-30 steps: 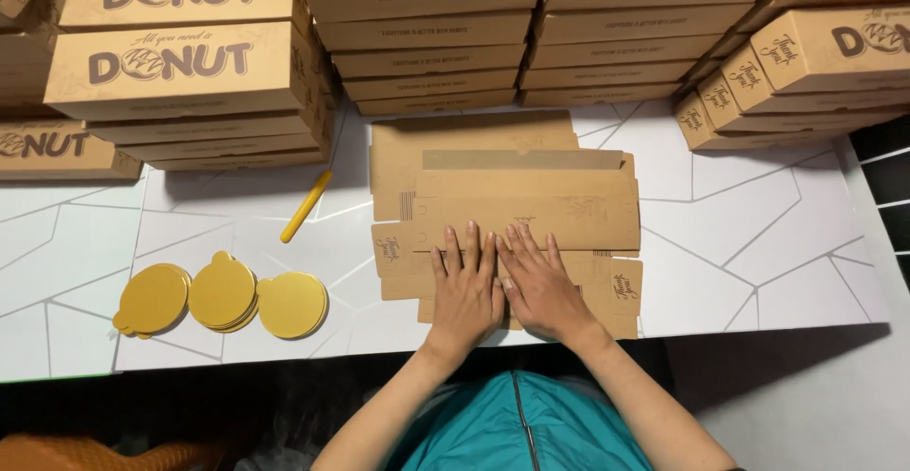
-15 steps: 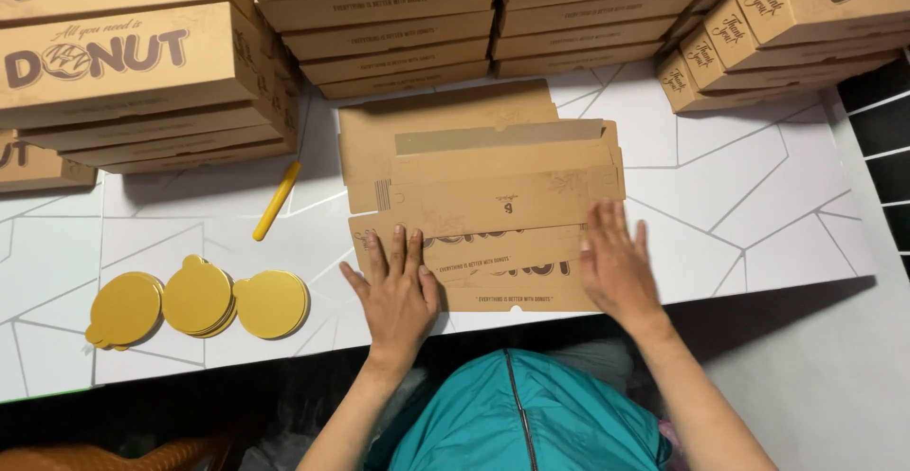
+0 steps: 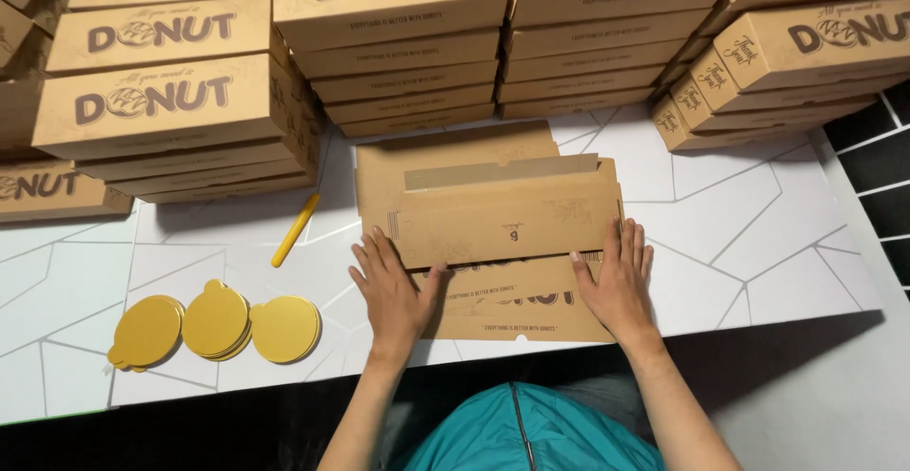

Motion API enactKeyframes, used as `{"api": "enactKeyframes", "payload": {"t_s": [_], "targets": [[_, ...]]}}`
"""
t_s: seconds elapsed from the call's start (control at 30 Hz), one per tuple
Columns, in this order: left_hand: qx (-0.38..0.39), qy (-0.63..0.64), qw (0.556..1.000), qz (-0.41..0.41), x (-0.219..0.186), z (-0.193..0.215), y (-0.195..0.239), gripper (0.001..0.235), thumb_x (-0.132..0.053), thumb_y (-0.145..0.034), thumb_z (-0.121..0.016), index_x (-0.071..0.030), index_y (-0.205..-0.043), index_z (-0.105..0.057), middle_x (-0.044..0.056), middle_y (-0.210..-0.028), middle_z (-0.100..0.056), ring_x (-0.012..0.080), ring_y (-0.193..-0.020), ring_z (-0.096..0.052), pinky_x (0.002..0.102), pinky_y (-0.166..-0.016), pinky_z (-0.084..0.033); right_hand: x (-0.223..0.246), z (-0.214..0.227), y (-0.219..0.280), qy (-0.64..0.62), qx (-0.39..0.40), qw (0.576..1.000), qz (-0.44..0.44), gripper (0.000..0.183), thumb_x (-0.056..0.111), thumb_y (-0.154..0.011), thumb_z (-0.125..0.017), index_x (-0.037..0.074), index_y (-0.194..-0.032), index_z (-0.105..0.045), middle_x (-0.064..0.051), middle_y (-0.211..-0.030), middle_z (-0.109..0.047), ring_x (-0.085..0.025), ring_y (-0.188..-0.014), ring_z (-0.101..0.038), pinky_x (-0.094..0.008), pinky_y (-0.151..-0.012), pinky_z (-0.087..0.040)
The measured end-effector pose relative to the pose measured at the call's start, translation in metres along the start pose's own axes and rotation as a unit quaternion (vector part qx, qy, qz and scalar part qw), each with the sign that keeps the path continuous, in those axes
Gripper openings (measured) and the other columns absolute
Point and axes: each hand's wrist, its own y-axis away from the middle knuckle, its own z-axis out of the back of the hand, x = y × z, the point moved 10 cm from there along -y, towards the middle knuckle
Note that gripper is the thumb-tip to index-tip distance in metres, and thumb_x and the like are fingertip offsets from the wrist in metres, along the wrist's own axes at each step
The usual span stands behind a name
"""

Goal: The person assembles a flat cardboard donut box by folding the side flaps, tucking in the tabs, and securing the structure. The finished box is then placed on a stack of similar boxes.

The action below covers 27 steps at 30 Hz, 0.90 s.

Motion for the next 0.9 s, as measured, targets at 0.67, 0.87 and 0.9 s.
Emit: {"api": "enactKeyframes", "payload": {"t_s": [0.67, 0.87, 0.9], "targets": [[-0.045, -0.079, 0.981, -0.174, -0.075, -0.039, 0.013, 0.077, -0.059, -0.1, -0.042, -0.015, -0.162, -0.03, 0.017, -0.167, -0.021, 0.0368, -0.152, -0.016, 0.063, -0.117, -0.001, 0.029, 0.005, -0.005, 0.099, 0.021, 0.99, 0.095, 0.078, 0.048, -0.099, -0.045, 0.004, -0.161, -0.027, -0.028, -0.167, -0.02, -0.042, -0.157, -0.01, -0.063, -0.123, -0.007], [0.029, -0.086, 0.957, -0.274, -0.107, -0.091, 0.026, 0.06, -0.046, -0.104, -0.027, -0.025, -0.161, -0.032, 0.006, -0.169, -0.026, 0.0315, -0.156, -0.019, 0.063, -0.12, -0.011, 0.087, -0.053, 0.018, 0.078, 0.076, 0.95, 0.294, 0.065, 0.032, -0.102, -0.035, 0.013, -0.163, -0.023, -0.018, -0.169, -0.02, -0.036, -0.156, -0.013, -0.062, -0.121, -0.009], [0.032, -0.087, 0.958, -0.272, -0.105, -0.091, 0.026, 0.06, -0.044, -0.104, -0.028, -0.027, -0.162, -0.031, 0.005, -0.168, -0.028, 0.0313, -0.155, -0.021, 0.061, -0.12, -0.015, 0.089, -0.058, 0.019, 0.098, 0.058, 0.945, 0.308, 0.064, 0.032, -0.102, -0.035, 0.01, -0.162, -0.025, -0.018, -0.169, -0.022, -0.034, -0.156, -0.015, -0.059, -0.122, -0.01]]}}
